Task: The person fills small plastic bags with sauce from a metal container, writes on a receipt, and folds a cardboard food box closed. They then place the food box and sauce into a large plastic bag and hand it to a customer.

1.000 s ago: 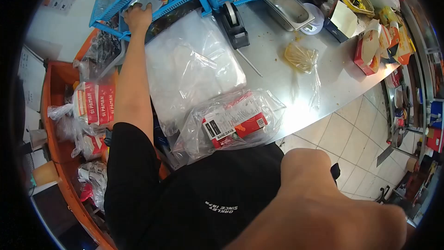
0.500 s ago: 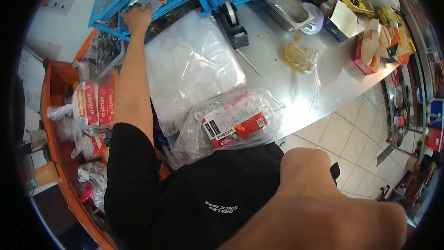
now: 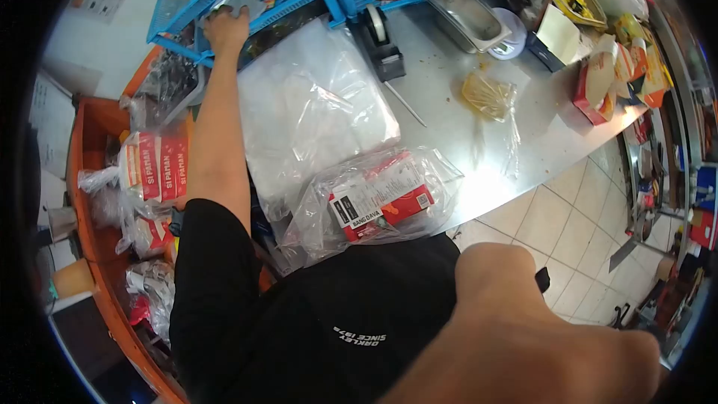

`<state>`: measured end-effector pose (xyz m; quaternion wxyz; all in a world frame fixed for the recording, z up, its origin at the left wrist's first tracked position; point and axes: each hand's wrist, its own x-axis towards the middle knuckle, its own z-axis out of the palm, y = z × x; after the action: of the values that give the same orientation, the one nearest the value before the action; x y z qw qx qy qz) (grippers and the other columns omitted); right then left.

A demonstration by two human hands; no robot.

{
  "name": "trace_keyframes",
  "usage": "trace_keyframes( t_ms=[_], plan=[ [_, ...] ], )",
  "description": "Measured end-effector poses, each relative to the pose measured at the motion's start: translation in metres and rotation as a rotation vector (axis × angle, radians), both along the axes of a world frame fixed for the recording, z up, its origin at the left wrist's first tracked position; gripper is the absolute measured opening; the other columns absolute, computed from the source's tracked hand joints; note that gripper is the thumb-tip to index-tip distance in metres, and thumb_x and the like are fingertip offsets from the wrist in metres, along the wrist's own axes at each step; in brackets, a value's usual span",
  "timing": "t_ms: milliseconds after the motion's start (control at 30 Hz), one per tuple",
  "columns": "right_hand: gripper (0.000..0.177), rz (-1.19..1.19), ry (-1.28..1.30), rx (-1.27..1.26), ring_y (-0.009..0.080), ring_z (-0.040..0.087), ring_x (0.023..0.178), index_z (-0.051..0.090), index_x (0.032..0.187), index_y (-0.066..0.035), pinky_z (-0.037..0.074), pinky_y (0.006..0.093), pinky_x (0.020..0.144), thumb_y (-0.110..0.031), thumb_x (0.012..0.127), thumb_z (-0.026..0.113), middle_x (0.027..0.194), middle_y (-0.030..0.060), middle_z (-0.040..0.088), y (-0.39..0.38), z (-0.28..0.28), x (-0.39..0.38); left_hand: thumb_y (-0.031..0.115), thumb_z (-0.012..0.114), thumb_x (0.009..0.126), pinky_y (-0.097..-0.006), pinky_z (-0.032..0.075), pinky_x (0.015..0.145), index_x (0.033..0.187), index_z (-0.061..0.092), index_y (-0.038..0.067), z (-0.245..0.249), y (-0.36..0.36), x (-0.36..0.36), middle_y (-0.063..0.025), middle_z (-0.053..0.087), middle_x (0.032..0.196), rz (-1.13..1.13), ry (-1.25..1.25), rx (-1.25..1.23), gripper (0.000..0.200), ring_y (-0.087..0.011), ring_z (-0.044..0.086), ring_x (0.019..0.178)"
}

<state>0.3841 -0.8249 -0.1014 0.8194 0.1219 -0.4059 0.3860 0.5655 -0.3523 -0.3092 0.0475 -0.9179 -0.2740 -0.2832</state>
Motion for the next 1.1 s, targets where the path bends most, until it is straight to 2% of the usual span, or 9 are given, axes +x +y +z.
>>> trace_keyframes(
  t_ms=[600, 733, 1100],
  plan=[
    [0.031, 0.021, 0.006, -0.048, 0.0227, 0.040, 0.042, 0.038, 0.046, -0.008, 0.033, 0.0336, 0.037, -0.015, 0.076, 0.043, 0.049, 0.0110, 0.039, -0.007, -0.001, -0.001, 0.046, 0.056, 0.079, -0.0501, 0.030, 0.100, 0.111, 0.063, 0.006, -0.005, 0.009, 0.002, -0.0194, 0.054, 0.122, -0.044, -0.032, -0.046, 0.051, -0.0392, 0.042, 0.117],
    [0.030, 0.065, 0.020, -0.045, 0.0229, 0.039, 0.041, 0.037, 0.046, -0.008, 0.032, 0.0338, 0.037, -0.014, 0.075, 0.043, 0.048, 0.0109, 0.038, -0.008, -0.002, 0.002, 0.046, 0.056, 0.079, -0.0497, 0.030, 0.100, 0.110, 0.064, 0.006, -0.001, 0.012, -0.005, -0.0191, 0.055, 0.120, 0.009, -0.012, 0.026, 0.051, -0.0392, 0.042, 0.117],
    [0.030, 0.088, 0.017, -0.089, 0.0233, 0.037, 0.039, 0.034, 0.043, -0.009, 0.030, 0.0345, 0.036, -0.011, 0.072, 0.043, 0.046, 0.0109, 0.035, -0.011, -0.001, 0.000, 0.044, 0.056, 0.079, -0.0503, 0.030, 0.100, 0.107, 0.065, 0.005, -0.001, 0.003, 0.001, -0.0198, 0.057, 0.118, -0.028, -0.037, -0.041, 0.049, -0.0405, 0.043, 0.116]
  ],
)
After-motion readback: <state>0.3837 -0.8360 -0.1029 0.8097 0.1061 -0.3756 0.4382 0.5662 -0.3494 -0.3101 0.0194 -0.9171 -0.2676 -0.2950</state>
